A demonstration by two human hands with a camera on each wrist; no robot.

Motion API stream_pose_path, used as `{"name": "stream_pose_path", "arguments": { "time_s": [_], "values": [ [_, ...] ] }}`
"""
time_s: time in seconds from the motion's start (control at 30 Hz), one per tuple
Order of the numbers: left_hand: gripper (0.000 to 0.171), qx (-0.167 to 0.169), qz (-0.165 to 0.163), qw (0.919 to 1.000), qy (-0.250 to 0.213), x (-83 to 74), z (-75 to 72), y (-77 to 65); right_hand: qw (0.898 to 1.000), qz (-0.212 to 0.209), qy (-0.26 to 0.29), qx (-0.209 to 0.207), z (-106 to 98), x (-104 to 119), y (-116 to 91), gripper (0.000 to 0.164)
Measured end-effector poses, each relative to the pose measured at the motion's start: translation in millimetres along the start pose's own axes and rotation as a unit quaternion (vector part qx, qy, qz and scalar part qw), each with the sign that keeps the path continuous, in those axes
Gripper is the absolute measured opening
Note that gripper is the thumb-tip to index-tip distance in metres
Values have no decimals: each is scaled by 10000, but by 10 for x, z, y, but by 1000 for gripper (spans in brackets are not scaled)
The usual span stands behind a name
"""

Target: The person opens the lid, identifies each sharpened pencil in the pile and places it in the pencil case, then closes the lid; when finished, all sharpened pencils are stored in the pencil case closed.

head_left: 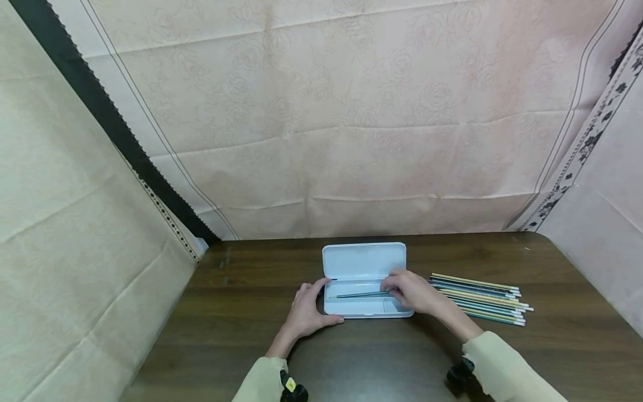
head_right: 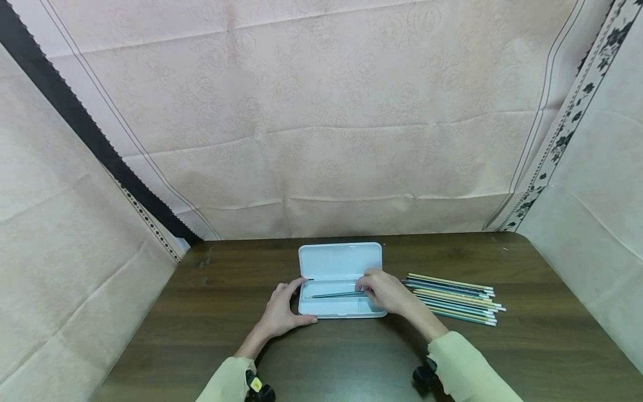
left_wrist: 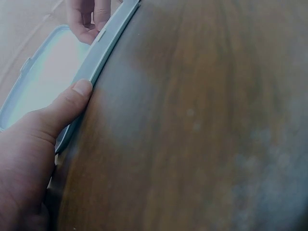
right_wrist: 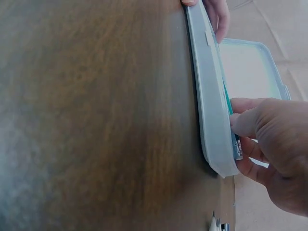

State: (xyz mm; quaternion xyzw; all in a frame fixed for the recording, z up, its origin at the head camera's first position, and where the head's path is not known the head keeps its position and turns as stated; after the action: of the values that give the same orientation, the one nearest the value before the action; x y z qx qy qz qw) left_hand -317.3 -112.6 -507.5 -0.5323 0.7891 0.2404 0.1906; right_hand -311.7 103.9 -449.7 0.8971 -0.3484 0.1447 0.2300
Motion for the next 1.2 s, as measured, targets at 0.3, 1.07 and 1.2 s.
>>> {"name": "stream_pose_path", "arguments": {
  "time_s": [0.3, 1.07, 1.2],
  "values": [
    [97, 39, -19, 10000, -2, -8, -1, 3, 9999, 74, 63, 124, 36, -16, 19, 22],
    [96, 14, -31, 10000, -1, -15, -8, -5, 9975, 297, 547, -338, -216, -110, -141, 19],
    [96, 35, -45, 10000, -11, -14, -4, -4, 9952, 286, 664, -664, -435, -203, -381, 21]
  ]
}}
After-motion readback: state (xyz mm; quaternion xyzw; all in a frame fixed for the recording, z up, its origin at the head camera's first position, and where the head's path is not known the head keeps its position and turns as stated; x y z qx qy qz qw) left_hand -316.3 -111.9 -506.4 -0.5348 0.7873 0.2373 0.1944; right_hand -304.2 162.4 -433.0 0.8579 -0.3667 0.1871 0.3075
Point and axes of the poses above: each hand's wrist, its own y-axis towards the middle knuckle, its own z-axis out of the palm, x = y × z, the point moved 10 cm from there along y, towards the middle knuckle, and after that the axes turned 4 degrees about y, right-handed, at the moved point
